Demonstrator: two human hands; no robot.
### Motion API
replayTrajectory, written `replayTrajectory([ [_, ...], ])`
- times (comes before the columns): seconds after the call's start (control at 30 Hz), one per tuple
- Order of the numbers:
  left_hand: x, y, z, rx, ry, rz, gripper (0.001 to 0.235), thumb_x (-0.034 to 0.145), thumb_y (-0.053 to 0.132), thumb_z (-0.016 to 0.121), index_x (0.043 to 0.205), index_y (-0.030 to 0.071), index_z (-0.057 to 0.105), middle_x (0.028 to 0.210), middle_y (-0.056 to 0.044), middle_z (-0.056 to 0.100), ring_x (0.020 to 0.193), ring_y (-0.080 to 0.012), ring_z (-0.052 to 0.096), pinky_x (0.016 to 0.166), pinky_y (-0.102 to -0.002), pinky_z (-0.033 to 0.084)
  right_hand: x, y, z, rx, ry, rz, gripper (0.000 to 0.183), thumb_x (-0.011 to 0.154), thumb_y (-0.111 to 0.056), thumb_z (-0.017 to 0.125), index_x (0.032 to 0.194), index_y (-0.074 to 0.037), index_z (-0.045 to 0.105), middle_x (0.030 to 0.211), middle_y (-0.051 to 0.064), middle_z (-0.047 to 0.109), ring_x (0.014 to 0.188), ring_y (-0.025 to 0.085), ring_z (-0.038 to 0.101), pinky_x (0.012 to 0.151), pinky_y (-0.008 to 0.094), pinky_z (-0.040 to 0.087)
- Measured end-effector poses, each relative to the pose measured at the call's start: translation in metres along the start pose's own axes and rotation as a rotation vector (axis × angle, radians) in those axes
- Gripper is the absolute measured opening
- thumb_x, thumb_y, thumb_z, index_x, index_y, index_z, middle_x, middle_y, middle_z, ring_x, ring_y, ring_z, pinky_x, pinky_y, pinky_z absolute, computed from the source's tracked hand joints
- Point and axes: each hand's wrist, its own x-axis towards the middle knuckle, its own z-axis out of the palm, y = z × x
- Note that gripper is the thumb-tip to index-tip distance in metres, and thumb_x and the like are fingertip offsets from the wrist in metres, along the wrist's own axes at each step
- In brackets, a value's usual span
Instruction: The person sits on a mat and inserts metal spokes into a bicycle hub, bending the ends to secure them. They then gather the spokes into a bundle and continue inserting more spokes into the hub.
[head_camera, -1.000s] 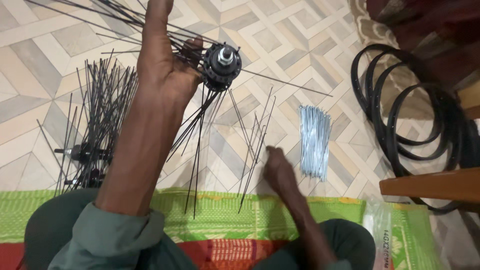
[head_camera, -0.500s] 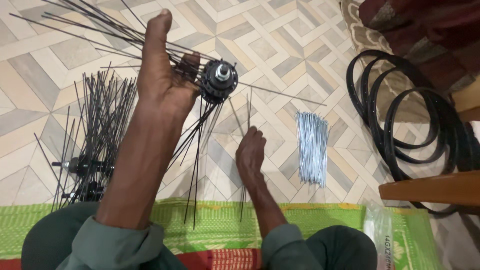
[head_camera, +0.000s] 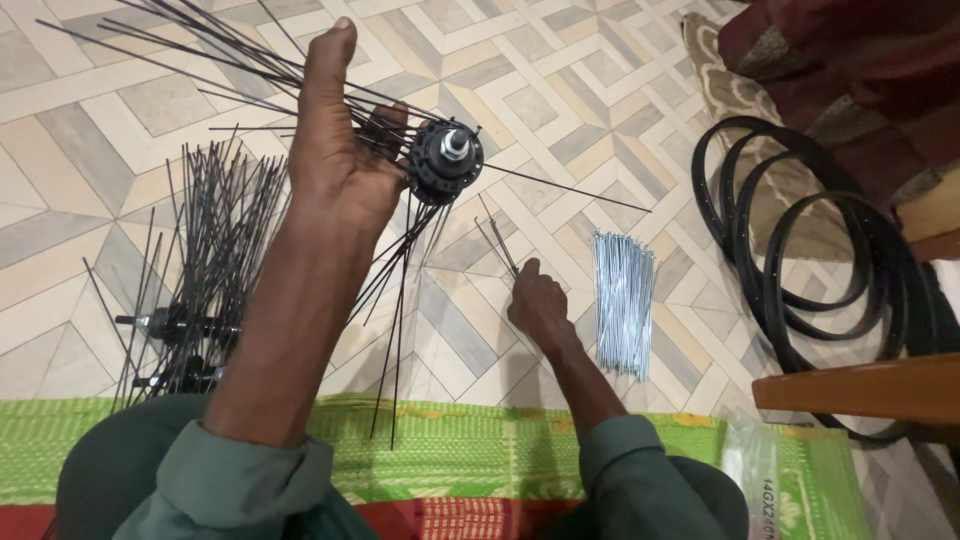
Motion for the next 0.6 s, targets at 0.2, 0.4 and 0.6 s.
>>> replayTrajectory([
  [0.2,0.015,0.002,-0.016,-0.067,-0.009,-0.022,0.089,0.063,0.033,0.094,0.139,0.011,0.055,0.122,-0.014,0.046,0.099,-0.0252,0.051,0.083,-0.044,0.063,0.008,0.038,-0.001,0.507,-0.049,0.113,0.028,0.087,-0.004,0.056,0.113,0.005,0.05,0.089,0.024,0.063,0.079,0.037,0.064,0.07,0.047,0.053],
  [0.4,0.057,0.004,-0.04,-0.256,0.077,-0.008,0.089,0.066,0.029,0.095,0.14,0.01,0.049,0.119,-0.018,0.05,0.095,-0.0307,0.06,0.078,-0.047,0.067,-0.037,0.05,-0.084,1.416,0.365,0.009,0.02,0.108,-0.011,0.045,0.127,-0.004,0.046,0.098,0.006,0.062,0.082,0.012,0.057,0.076,0.029,0.052],
  [0.6,0.076,0.007,-0.055,-0.349,-0.013,0.011,0.087,0.068,0.025,0.1,0.139,0.008,0.051,0.116,-0.017,0.053,0.087,-0.0275,0.056,0.077,-0.043,0.061,-0.111,-0.006,-0.168,1.342,0.852,-0.241,0.02,0.116,-0.006,0.041,0.137,-0.005,0.04,0.103,0.007,0.059,0.093,0.016,0.058,0.088,0.032,0.054],
])
